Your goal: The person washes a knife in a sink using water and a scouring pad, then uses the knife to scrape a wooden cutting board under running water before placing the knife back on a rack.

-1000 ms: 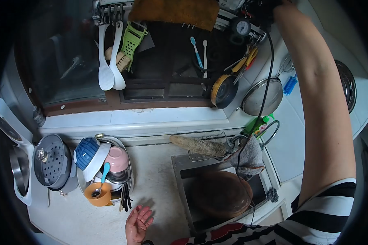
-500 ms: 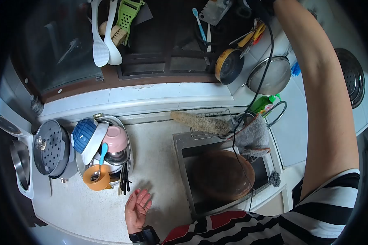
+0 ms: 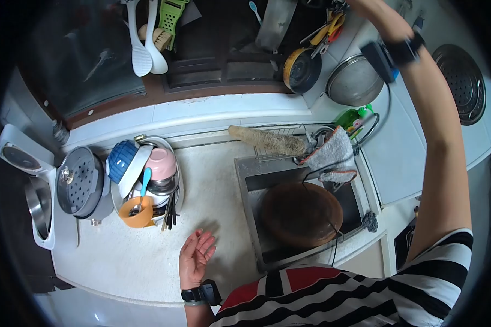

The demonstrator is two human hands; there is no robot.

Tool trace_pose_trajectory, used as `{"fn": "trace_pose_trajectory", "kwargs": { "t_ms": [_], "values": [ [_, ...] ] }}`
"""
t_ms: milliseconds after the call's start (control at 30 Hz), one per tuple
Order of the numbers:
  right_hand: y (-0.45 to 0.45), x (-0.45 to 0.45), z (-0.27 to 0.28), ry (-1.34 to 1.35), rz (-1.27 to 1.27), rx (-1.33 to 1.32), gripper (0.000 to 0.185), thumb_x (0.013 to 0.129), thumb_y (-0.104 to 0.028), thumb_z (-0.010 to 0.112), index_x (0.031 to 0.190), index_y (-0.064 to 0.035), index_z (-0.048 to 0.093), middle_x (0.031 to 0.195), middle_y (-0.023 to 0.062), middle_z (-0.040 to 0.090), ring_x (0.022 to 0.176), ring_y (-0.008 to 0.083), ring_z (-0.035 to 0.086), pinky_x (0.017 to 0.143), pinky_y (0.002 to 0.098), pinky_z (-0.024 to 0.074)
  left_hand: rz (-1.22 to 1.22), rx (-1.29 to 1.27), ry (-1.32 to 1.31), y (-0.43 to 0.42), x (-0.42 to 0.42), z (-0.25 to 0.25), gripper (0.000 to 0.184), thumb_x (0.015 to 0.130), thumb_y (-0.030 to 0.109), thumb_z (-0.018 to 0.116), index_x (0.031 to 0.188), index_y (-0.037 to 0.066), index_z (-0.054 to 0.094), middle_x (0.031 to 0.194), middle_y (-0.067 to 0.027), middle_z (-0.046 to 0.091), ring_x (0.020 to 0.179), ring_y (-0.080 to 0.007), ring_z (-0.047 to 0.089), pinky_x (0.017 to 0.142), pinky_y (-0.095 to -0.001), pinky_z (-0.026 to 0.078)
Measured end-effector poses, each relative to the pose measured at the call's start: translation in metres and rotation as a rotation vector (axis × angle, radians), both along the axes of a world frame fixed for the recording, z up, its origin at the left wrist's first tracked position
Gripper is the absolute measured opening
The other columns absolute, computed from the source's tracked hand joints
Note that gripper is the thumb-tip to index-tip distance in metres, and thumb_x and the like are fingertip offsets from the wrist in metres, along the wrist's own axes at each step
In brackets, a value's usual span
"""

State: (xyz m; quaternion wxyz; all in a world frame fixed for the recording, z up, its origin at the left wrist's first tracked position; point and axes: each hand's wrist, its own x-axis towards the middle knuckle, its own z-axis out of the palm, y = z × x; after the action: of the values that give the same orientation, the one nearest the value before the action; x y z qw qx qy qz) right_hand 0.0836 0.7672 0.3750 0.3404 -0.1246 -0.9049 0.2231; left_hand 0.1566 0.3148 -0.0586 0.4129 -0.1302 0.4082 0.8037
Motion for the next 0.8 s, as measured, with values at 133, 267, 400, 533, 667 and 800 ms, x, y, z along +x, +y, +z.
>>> {"fn": "trace_pose_trajectory", "kwargs": {
  "t_ms": [133,267,400,533,667,800],
  "values": [
    [-0.027,0.1,-0.044,-0.107,0.127,0.302,0.049,0.089,-0.032,0.063,0.13,-0.0068,0.051,0.114,0.0137,0.061,0.091,0.0199,0.061,0.075,0.0302,0.0514,-0.067,0.017,0.018,-0.003,0.009,-0.002,0.029,0.096,0.026,0.053,0.118,0.008,0.053,0.114,-0.012,0.064,0.1,-0.0207,0.065,0.083,-0.0371,0.053],
    [-0.032,0.127,-0.107,-0.294,0.23,0.138,0.07,0.087,-0.033,0.068,0.145,-0.0156,0.034,0.134,0.0142,0.048,0.111,0.0225,0.053,0.094,0.0372,0.0441,-0.207,0.082,-0.04,0.036,-0.006,-0.017,0.029,0.097,0.023,0.051,0.12,0.007,0.053,0.118,-0.0124,0.063,0.104,-0.0217,0.063,0.087,-0.0356,0.05],
    [-0.025,0.118,-0.134,-0.424,0.152,0.068,0.072,0.087,-0.033,0.067,0.145,-0.0089,0.033,0.138,0.0172,0.045,0.118,0.0239,0.05,0.099,0.0379,0.0418,-0.208,0.15,-0.099,0.088,-0.04,-0.036,0.028,0.096,0.023,0.053,0.121,0.011,0.052,0.127,-0.0119,0.058,0.112,-0.0219,0.058,0.091,-0.0392,0.047],
    [-0.054,0.107,-0.058,-0.528,0.264,0.133,0.062,0.084,-0.035,0.07,0.13,-0.0009,0.047,0.124,0.0179,0.056,0.111,0.0266,0.056,0.097,0.04,0.0448,0.026,0.165,0.197,0.098,-0.025,0.066,0.034,0.095,0.027,0.053,0.126,0.014,0.044,0.135,-0.0145,0.051,0.117,-0.0232,0.055,0.095,-0.0503,0.044],
    [-0.103,0.077,-0.021,0.049,0.355,0.792,0.049,0.086,-0.024,0.065,0.122,0.0029,0.047,0.115,0.0198,0.059,0.106,0.0275,0.058,0.089,0.0389,0.0485,0.006,0.33,0.228,0.086,-0.032,0.08,0.042,0.093,0.026,0.057,0.131,0.013,0.044,0.14,-0.0162,0.045,0.121,-0.024,0.052,0.094,-0.0472,0.045],
    [-0.089,-0.002,-0.132,0.055,0.312,0.763,0.027,0.079,-0.021,0.067,0.103,-0.0068,0.068,0.101,0.0177,0.066,0.1,0.0344,0.061,0.092,0.0432,0.0471,0.108,0.124,0.17,0.064,-0.034,0.045,0.038,0.093,0.024,0.057,0.126,0.009,0.049,0.131,-0.0159,0.054,0.117,-0.0244,0.056,0.09,-0.0408,0.049]
  ]
}}
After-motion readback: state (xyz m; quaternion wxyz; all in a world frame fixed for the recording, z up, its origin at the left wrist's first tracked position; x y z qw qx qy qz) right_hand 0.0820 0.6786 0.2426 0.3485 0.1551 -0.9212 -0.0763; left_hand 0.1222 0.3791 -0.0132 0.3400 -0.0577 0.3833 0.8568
